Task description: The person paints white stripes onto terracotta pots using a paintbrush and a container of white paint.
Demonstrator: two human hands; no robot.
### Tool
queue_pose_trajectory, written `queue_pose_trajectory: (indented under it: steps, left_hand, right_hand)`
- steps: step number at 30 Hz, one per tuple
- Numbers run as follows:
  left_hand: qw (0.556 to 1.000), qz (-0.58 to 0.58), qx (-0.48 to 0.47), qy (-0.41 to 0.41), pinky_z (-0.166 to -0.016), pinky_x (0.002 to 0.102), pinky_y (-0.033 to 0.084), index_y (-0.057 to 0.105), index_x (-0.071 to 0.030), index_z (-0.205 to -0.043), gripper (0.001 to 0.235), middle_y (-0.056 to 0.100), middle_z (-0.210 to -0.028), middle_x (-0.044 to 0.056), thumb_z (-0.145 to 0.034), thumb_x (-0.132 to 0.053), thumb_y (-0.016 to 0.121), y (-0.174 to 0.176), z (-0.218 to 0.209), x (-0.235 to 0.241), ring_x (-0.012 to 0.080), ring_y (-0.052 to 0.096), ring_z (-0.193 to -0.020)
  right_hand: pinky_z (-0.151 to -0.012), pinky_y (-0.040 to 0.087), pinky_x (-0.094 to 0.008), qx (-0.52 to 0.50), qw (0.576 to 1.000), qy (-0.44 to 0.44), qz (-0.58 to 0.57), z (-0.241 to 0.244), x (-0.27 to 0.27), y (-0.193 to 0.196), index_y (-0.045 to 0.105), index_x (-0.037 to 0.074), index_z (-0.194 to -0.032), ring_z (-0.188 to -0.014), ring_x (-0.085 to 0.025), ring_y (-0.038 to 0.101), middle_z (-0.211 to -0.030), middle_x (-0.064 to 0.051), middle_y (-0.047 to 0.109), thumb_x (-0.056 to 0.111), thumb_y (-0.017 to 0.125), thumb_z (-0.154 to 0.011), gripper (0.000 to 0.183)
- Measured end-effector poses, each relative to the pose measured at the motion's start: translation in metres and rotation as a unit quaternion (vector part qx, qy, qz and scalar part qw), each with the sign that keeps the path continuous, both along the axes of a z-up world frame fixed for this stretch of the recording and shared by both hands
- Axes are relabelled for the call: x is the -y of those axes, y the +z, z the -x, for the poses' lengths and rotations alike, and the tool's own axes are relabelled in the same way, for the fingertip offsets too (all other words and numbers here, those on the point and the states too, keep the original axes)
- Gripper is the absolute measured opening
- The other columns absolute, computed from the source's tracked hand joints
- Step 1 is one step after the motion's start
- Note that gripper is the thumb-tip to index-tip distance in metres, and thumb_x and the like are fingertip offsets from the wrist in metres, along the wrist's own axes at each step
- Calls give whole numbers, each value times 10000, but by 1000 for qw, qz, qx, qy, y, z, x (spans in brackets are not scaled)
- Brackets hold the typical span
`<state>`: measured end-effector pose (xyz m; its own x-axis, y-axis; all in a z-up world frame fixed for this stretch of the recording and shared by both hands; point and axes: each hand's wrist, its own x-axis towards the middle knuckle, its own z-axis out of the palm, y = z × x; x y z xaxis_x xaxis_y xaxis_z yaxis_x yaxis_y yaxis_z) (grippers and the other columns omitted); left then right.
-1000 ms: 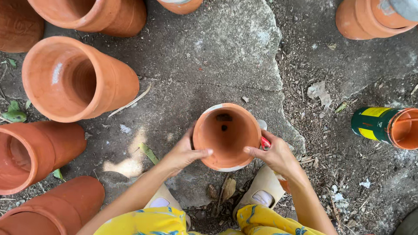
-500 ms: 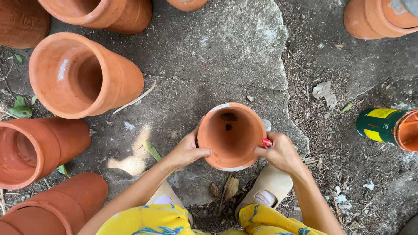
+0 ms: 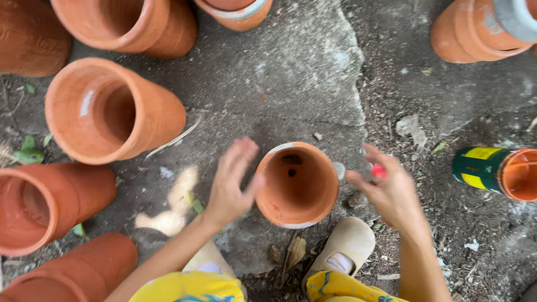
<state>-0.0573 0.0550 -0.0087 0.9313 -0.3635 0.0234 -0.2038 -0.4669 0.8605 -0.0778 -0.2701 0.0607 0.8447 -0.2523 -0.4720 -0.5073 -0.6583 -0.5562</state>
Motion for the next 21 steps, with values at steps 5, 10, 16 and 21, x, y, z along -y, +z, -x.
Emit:
queue_pose_trajectory:
  steps: [5, 10, 16, 21]
  left_hand:
    - [862, -197, 219, -412, -1101, 763, 205, 607, -12, -1304, 626, 615, -1318, 171, -756, -307, 675, -4, 16, 4, 372, 491, -1377]
    - [799, -187, 297, -488, -1113, 723, 299, 686, 26, -996, 257, 629, -776, 95, -847, -168, 609, -96, 35, 3, 313, 654, -858]
    - [892, -111, 267, -348, -935, 551, 467, 637, -95, -769, 84, 608, -696, 66, -772, -170, 673, -89, 32, 31, 223, 674, -791]
    - [945, -92, 116, -292, -864, 489, 492, 668, -70, -785, 106, 686, -764, 97, -714, -6, 715, 2, -27, 60, 278, 672, -818]
  right_hand:
    - [-988, 490, -377, 211, 964, -89, 133, 46, 119, 49, 733, 48, -1233, -1174, -240, 615, -1258, -165, 667, 316, 632, -1128, 305]
    - [-737, 512, -280, 332, 865, -371, 69, 98, 261, 45, 689, -74, -1066, -810, -148, 636, -958, -127, 710, 340, 648, -1150, 425]
    - [-684, 583, -284, 273, 876, -397, 34, 110, 342, -22, 725, -22, -1052, -764, -142, 712, -923, -109, 735, 240, 791, -959, 285]
    - [-688, 558, -320, 116, 870, -429, 212, 92, 337, -57, 781, 25, -1063, -762, -187, 715, -921, -159, 762, 237, 818, -926, 256]
